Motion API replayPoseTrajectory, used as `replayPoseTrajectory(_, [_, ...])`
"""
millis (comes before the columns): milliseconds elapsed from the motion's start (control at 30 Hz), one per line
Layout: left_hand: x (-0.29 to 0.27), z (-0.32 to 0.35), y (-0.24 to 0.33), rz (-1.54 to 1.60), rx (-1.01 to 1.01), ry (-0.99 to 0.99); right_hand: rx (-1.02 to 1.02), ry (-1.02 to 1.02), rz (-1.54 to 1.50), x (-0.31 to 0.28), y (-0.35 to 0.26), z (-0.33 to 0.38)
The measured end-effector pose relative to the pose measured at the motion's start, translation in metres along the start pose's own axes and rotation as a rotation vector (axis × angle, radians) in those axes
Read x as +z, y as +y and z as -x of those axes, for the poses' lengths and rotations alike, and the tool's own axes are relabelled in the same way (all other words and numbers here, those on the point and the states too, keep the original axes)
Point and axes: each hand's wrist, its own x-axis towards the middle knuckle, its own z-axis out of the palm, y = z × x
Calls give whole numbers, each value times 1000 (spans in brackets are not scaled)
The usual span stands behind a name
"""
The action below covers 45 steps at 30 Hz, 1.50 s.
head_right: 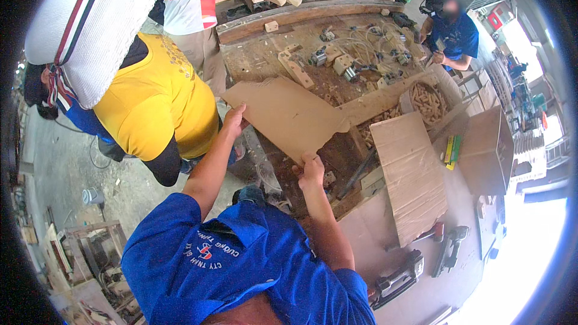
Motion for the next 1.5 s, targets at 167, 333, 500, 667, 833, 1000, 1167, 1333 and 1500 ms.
replayPoseTrajectory(167, [16, -6, -11, -151, 106, 105, 222, -96, 88, 10, 15, -14])
replayPoseTrajectory(333, [21, -8, -11, -309, 172, 165, 271, -196, 204, 11, 28, -20])
replayPoseTrajectory(500, [20, -10, -11, -302, 110, 121, 280, -223, 263, 7, 31, -24])
replayPoseTrajectory(667, [26, -7, -22, -299, 218, 135, 288, -234, 287, 12, 33, -24])
replayPoseTrajectory(833, [24, -3, -23, -274, 205, 118, 257, -238, 350, 15, 38, -19])
replayPoseTrajectory(1000, [38, 16, -8, -276, 505, 140, -129, -91, 724, 22, 22, 13])
replayPoseTrajectory(1167, [67, 58, 36, -591, 861, 195, -913, 111, 1004, 18, -18, 43])
replayPoseTrajectory(1333, [135, 139, 77, -647, 1672, 59, -807, -164, 546, 31, -81, 63])
replayPoseTrajectory(1500, [128, 158, 34, -814, 1786, -270, -926, -380, 446, 68, -140, 108])
